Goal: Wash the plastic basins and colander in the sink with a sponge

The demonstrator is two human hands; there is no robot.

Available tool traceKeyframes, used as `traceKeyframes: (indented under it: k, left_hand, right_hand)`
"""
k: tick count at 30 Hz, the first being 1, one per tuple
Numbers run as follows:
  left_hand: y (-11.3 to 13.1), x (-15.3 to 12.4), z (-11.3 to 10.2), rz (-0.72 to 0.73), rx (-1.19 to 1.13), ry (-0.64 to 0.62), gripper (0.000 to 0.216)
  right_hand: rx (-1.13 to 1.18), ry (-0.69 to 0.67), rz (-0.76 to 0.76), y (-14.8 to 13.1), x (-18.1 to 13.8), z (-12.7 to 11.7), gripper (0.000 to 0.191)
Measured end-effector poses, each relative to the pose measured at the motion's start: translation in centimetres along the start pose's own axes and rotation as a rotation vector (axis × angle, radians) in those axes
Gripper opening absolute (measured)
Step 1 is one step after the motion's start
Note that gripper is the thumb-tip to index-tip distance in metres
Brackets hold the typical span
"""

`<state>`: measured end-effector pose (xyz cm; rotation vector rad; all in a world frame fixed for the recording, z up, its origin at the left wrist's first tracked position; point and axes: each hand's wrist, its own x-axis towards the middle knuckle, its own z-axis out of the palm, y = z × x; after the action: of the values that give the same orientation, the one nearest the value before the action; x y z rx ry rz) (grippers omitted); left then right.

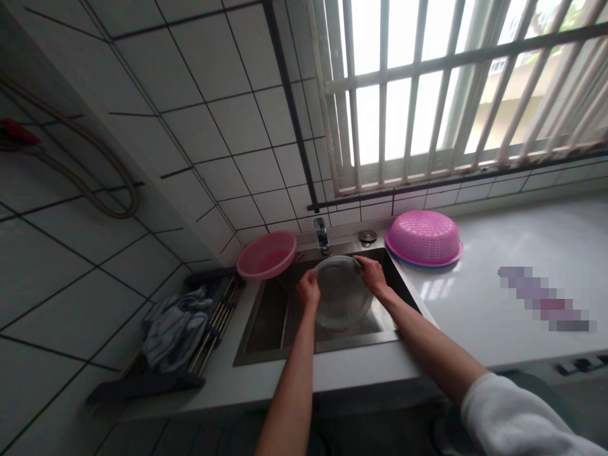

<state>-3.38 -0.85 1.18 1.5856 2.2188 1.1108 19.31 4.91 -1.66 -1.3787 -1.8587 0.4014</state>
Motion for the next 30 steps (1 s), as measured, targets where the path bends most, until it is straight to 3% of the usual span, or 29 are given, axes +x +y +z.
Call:
traceKeyframes:
  k: [2,5,10,13,15,18,20,22,26,30]
  left_hand:
    - [-0.2,0.2,-0.3,-0.042,-0.033,0.060,0.031]
    - [0.1,0.0,0.0,-0.023,-0.011,0.036,0.031]
    - [1.1,-1.0,1.2,0.142,0.090,-0.181,0.027]
    - [0.9,-0.9,1.1,0.163,0.100,-0.171,0.026]
    - [0.4,-0.4,0.7,0.106,0.055,-0.085,0.025]
    - [-0.6,0.5,0.1,-0.016,-0.052,0.060,0.026]
    - [-1.2,1.0,0.0,-0.085,-0.099,0.084,0.027]
    - [-1.6,1.2,0.1,-0.142,-0.085,0.045,0.029]
    - [-1.9,0.8,0.2,-0.141,0.039,-0.026,0.057]
    - [-1.1,0.2,0.9,0.104,0.063,-0.014,0.080]
  right_hand:
    - [-0.006,0.023,0.101,1.2,0.2,-0.5,0.044]
    - [-0.019,0.049,0.111,1.4,0.1,-0.5,0.043]
    - [-0.023,-0.075,-0.150,-1.5,-0.5,1.0,0.051]
    - [0.000,-0.110,-0.240,-2.1,-0.4,1.4,0.057]
    - [0.030,-0.057,-0.176,-1.3,-0.1,1.0,0.058]
    - [0.031,0.028,0.055,1.0,0.3,0.3,0.049]
    - [0.018,0.046,0.155,2.1,0.4,0.1,0.044]
    - [0.018,0.048,0.160,2.6,0.4,0.0,0.043]
    - [0.014,0.019,0.106,2.1,0.5,0.0,0.043]
    - [-0.003,-0.050,-0.007,0.7,0.3,0.0,0.049]
